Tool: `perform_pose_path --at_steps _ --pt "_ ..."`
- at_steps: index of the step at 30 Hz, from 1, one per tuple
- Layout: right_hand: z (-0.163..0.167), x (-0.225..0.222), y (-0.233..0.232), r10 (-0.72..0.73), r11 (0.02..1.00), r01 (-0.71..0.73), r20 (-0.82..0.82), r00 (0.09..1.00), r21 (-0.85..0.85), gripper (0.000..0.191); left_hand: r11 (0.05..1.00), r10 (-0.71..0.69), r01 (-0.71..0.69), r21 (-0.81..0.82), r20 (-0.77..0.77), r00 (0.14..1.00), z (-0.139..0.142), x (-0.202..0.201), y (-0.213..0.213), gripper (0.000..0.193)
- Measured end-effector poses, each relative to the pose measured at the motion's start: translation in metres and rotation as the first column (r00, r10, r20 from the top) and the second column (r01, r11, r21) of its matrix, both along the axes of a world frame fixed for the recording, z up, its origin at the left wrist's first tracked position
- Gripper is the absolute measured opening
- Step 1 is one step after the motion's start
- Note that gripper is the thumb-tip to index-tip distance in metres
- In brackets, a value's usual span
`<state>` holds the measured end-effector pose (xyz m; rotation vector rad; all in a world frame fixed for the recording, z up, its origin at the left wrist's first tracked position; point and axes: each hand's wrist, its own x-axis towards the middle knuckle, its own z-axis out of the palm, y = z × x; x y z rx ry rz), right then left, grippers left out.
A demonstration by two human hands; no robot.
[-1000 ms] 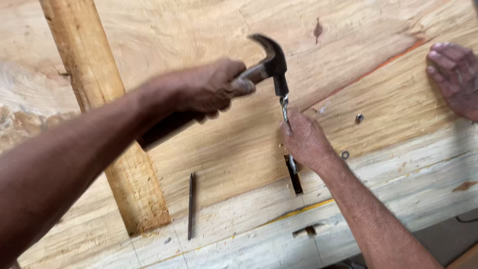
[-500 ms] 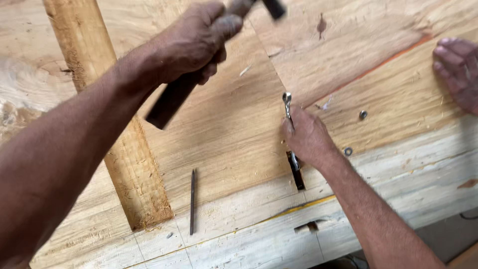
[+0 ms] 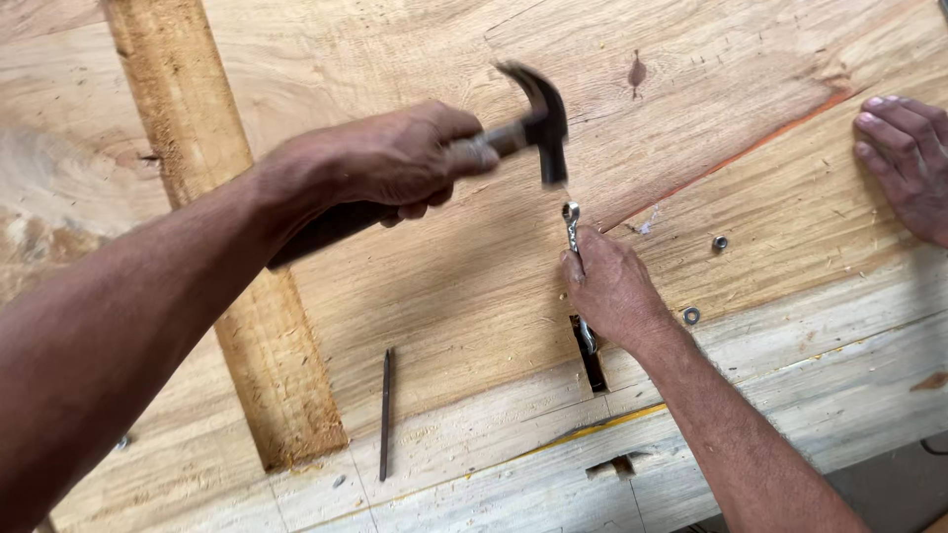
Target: The person hammers bolts into pre-cut slots in a wooden board on the workbench, then uses a wrench to tighten nuts onto the bolts. They reposition the board and continue driving and tightening fasteners along its edge.
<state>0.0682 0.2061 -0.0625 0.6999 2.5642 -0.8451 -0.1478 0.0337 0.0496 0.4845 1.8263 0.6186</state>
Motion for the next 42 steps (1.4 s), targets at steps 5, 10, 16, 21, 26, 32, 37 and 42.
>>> perform_pose_path --at_steps 5,10,16,21,26,32,37,42 --pt "-0.004 0.003 0.002 0.05 0.999 -0.047 -0.127 0.991 0.025 0.019 0.981 0.112 -0.099 0.167 -0.069 0.991 0.001 0.002 0.0 0.034" --pt "-0.002 0.001 0.001 -0.001 1.0 0.002 -0.078 0.997 0.013 0.018 1.0 -0.02 0.021 0.023 -0.078 0.997 0.015 0.0 0.004 0.034" --pt "0.003 -0.001 -0.001 -0.004 1.0 0.004 -0.051 0.999 0.006 0.019 0.99 -0.137 0.137 0.016 -0.011 0.991 0.006 0.012 0.0 0.039" --pt "0.006 -0.003 -0.002 0.06 0.996 -0.055 -0.077 0.995 0.066 0.019 0.967 0.189 -0.175 0.187 -0.056 0.98 -0.017 -0.014 -0.011 0.03" --pt "0.013 -0.004 -0.007 0.019 1.0 -0.02 0.044 0.999 0.022 0.017 0.997 -0.001 0.01 0.083 -0.103 0.995 -0.019 -0.018 0.001 0.03" --pt "0.018 -0.006 -0.009 0.011 1.0 -0.012 0.114 0.993 0.007 0.019 0.98 0.107 -0.084 0.183 -0.12 0.987 -0.002 -0.005 0.012 0.032" --pt "0.014 -0.006 -0.01 0.032 0.999 -0.032 0.083 0.996 0.005 0.016 0.961 -0.275 0.265 -0.083 -0.141 0.951 0.001 -0.007 0.009 0.037" --pt "0.013 -0.004 -0.009 0.002 1.0 -0.003 0.15 0.989 0.011 0.014 0.997 -0.018 0.024 0.072 -0.082 0.996 -0.001 -0.007 0.007 0.037"
